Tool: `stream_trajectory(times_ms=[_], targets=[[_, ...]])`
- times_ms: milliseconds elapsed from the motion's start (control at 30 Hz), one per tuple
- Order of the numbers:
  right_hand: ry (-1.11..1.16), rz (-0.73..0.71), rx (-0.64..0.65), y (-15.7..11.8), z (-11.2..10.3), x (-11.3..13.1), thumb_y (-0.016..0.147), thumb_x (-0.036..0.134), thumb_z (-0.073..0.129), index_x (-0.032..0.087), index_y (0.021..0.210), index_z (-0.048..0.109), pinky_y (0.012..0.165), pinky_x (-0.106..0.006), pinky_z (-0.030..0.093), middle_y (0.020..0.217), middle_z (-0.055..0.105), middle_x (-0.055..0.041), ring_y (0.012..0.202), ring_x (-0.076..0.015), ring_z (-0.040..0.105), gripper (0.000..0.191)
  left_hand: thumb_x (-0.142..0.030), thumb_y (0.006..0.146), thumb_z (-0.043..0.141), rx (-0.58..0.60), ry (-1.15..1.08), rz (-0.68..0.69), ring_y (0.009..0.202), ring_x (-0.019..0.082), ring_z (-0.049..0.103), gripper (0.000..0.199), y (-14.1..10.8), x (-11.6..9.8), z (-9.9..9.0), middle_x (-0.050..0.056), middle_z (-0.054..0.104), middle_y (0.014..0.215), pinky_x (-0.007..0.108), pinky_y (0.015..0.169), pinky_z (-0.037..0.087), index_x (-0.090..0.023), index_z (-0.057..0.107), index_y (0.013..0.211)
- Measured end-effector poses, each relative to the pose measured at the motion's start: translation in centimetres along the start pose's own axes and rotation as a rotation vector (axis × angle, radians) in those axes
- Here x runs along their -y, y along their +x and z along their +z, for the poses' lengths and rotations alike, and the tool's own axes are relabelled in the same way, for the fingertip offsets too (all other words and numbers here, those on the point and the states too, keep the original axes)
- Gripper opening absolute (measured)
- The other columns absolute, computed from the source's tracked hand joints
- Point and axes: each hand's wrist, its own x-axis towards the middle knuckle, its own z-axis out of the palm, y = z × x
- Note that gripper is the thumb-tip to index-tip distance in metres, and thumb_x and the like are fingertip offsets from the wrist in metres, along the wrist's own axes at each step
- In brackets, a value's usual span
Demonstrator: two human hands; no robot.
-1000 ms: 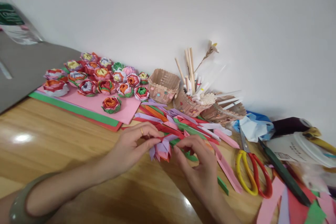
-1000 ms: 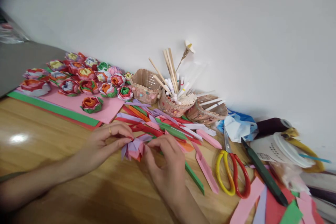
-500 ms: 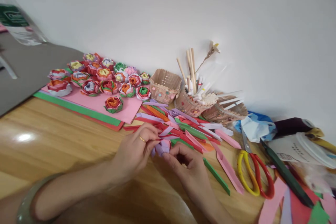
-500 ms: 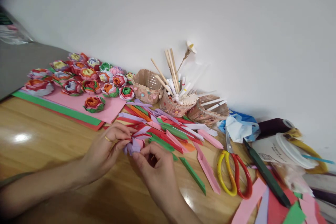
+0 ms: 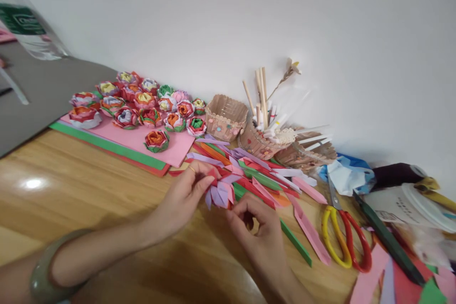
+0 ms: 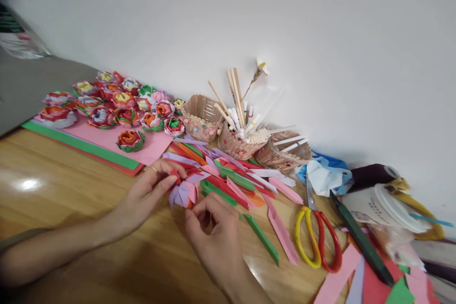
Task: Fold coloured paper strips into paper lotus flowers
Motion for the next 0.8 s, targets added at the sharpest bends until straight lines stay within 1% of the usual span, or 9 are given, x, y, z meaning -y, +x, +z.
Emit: stream_trajectory(times_ms=[100,167,267,333,433,533,633,700,800], targets=[[0.044,-0.015,-0.11,0.2,-0.7,-0.3,0.08,0.025,0.053,0.019,0.056,0.052,0.048,-0.022,0.034,0.055,0.047,0.0026,0.052,-0.0109,0.043,0.024,-0.036,0.083,0.052,-0.013,-0.202,-0.139,0.066,0.012,0.052,0.02,0.6,-0.1,0.1,0.0,0.057,0.074,0.024,0.062,0.042,-0.017,0.05,0.079],[0.095,-0.001,-0.195,0.5,-1.0,-0.6,0.082,0.027,0.053,0.019,0.071,0.059,0.057,-0.024,0.04,0.068,0.056,0.0,0.064,-0.0135,0.05,0.015,-0.042,0.077,0.059,0.03,-0.33,-0.211,0.062,0.011,0.053,0.028,0.9,-0.2,0.2,-0.002,0.057,0.068,0.023,0.058,0.042,-0.016,0.05,0.077],[0.149,0.048,-0.188,1.0,-1.1,-1.1,0.084,0.03,0.053,0.022,0.094,0.061,0.072,-0.029,0.044,0.091,0.062,-0.0039,0.083,-0.0176,0.056,0.016,-0.041,0.069,0.068,0.095,-0.458,-0.295,0.064,0.011,0.055,0.033,1.0,-0.2,0.3,-0.002,0.06,0.071,0.023,0.059,0.043,-0.016,0.048,0.074],[0.126,0.049,-0.186,1.1,-1.2,-1.3,0.083,0.031,0.053,0.023,0.099,0.062,0.077,-0.032,0.044,0.097,0.061,-0.0047,0.09,-0.0191,0.055,0.019,-0.039,0.068,0.07,0.121,-0.5,-0.323,0.063,0.01,0.056,0.033,0.9,0.0,0.4,-0.001,0.061,0.072,0.022,0.059,0.043,-0.016,0.047,0.074],[0.067,0.016,-0.26,1.3,-1.4,-1.3,0.083,0.032,0.054,0.023,0.097,0.064,0.085,-0.035,0.042,0.101,0.06,-0.0057,0.098,-0.0207,0.053,0.019,-0.04,0.067,0.071,0.134,-0.534,-0.345,0.055,0.009,0.054,0.035,0.9,0.4,0.4,-0.002,0.061,0.067,0.021,0.053,0.041,-0.017,0.046,0.074],[0.123,0.051,-0.209,1.3,-1.4,-1.0,0.082,0.031,0.055,0.022,0.098,0.064,0.083,-0.035,0.044,0.1,0.063,-0.0058,0.095,-0.0202,0.057,0.02,-0.038,0.069,0.07,0.163,-0.536,-0.366,0.053,0.008,0.053,0.033,0.8,0.8,0.4,-0.003,0.06,0.063,0.02,0.051,0.039,-0.016,0.045,0.075],[0.182,0.09,-0.126,1.2,-1.1,-0.5,0.078,0.027,0.06,0.02,0.087,0.068,0.072,-0.03,0.049,0.086,0.069,-0.0035,0.079,-0.0182,0.062,0.014,-0.032,0.073,0.067,0.2,-0.529,-0.352,0.057,0.008,0.054,0.026,0.7,1.0,0.4,-0.002,0.061,0.066,0.02,0.054,0.041,-0.015,0.047,0.075],[0.181,0.079,-0.118,1.1,-0.9,-0.3,0.075,0.023,0.062,0.019,0.08,0.069,0.066,-0.026,0.051,0.078,0.07,-0.0018,0.072,-0.0165,0.063,0.009,-0.027,0.075,0.064,0.224,-0.514,-0.356,0.062,0.009,0.056,0.019,0.6,0.9,0.3,-0.001,0.063,0.07,0.02,0.057,0.042,-0.015,0.049,0.074],[0.16,0.031,-0.119,1.0,-0.6,-0.2,0.075,0.02,0.063,0.021,0.081,0.071,0.062,-0.024,0.052,0.077,0.072,-0.0011,0.068,-0.015,0.065,0.011,-0.022,0.073,0.065,0.258,-0.447,-0.35,0.066,0.01,0.056,0.015,0.4,0.6,0.3,-0.001,0.062,0.073,0.021,0.06,0.043,-0.015,0.051,0.072]])
